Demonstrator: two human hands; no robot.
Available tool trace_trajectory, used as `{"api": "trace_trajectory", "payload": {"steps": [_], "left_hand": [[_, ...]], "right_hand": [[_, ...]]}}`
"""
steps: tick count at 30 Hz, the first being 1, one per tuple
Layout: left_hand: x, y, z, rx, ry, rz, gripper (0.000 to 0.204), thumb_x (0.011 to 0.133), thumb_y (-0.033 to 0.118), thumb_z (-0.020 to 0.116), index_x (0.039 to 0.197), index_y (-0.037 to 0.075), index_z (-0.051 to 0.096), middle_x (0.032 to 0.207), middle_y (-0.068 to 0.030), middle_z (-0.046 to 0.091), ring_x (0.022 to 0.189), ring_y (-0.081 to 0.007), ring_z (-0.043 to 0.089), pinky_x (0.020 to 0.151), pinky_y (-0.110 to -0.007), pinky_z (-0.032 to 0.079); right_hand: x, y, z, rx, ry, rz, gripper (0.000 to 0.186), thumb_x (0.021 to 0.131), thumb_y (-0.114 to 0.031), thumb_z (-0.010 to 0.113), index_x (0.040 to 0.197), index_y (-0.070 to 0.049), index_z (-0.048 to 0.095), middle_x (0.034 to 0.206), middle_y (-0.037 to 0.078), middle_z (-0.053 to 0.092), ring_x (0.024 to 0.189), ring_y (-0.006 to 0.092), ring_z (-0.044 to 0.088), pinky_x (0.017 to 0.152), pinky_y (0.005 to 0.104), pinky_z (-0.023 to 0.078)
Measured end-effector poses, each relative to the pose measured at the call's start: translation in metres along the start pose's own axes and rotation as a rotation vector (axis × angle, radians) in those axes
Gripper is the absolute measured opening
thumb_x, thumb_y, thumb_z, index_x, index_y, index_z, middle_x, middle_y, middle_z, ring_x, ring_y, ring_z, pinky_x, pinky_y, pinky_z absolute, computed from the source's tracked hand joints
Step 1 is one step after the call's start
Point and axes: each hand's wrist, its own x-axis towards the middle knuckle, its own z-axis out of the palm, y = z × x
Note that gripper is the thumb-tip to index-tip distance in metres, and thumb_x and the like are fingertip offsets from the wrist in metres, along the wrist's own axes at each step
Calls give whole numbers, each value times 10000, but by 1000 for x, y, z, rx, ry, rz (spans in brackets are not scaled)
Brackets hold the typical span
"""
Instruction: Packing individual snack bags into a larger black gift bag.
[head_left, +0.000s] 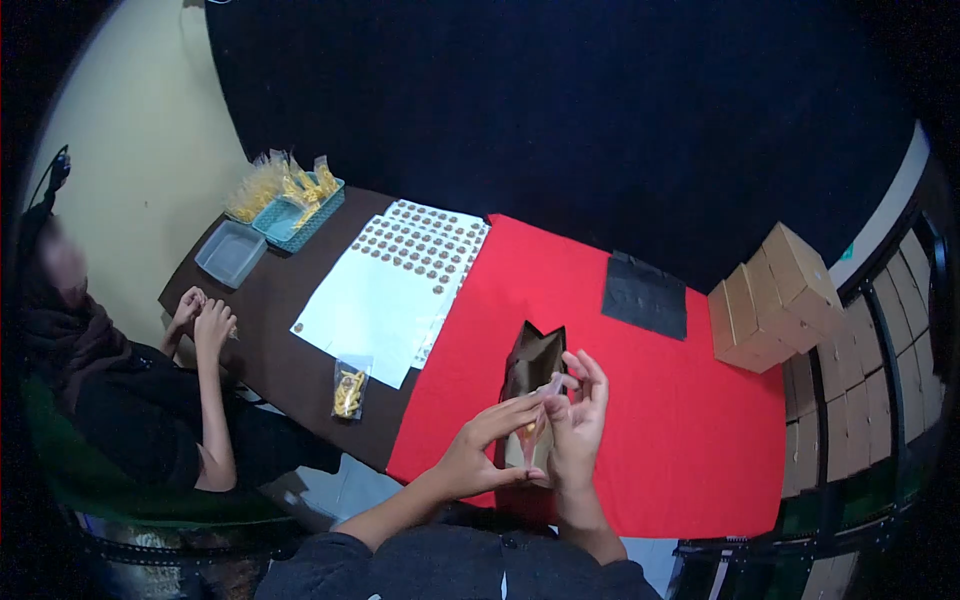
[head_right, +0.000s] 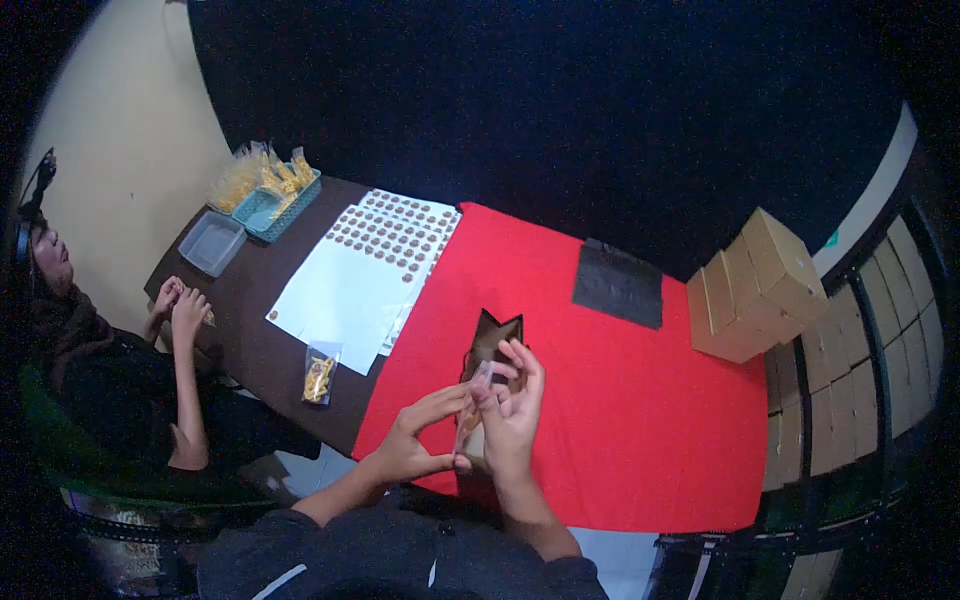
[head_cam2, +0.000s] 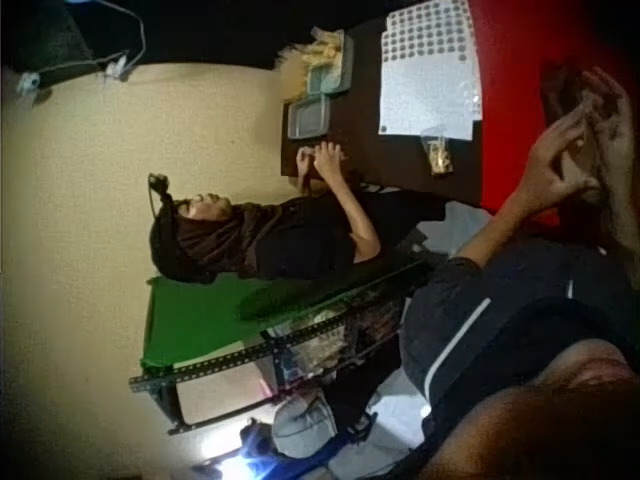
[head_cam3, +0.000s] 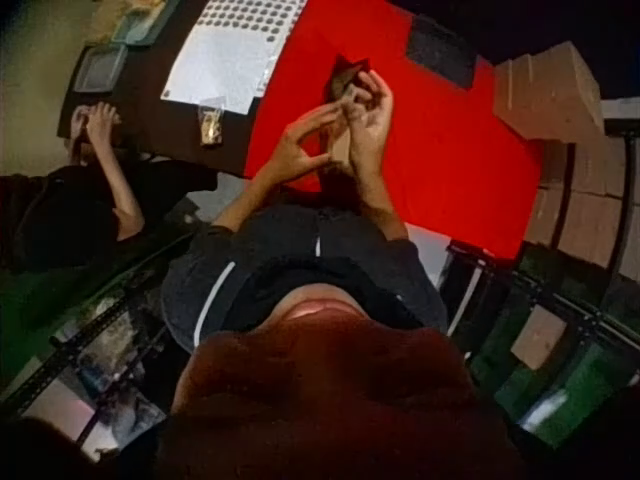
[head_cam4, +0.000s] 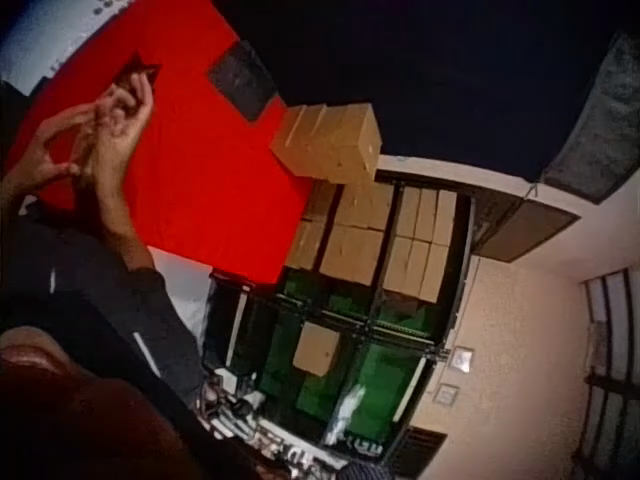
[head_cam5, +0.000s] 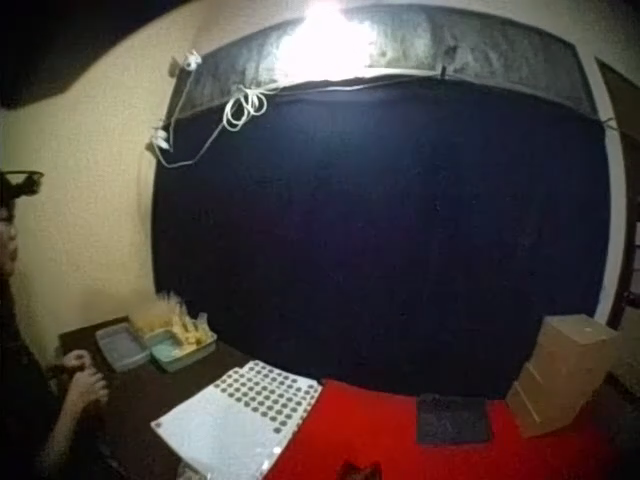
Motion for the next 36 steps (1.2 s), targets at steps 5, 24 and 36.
{"api": "trace_trajectory", "payload": {"steps": [5,24,36], "left_hand": [[15,9,25,46,22,97,602,676,257,774,1191,32,558,1249,-149,531,1143,-290,514,941,-389,398],[20,-5,45,-216,7,67,439,969,292,361,956,-48,638,833,-157,635,760,-227,615,682,-316,467],[21,-13,41,-224,147,-138,477,969,320,360,880,-55,640,806,-127,618,757,-191,591,692,-295,445]], "right_hand": [[8,-7,-41,-46,-140,37,221,817,-121,665,992,-23,571,1130,82,495,911,85,480,797,237,389],[-11,-26,-99,179,-298,125,186,817,-156,636,763,22,629,844,99,564,782,157,538,719,266,429],[-11,-12,-86,-37,-347,305,418,880,-219,591,1243,-38,492,1023,38,534,1001,115,506,890,259,387]]}}
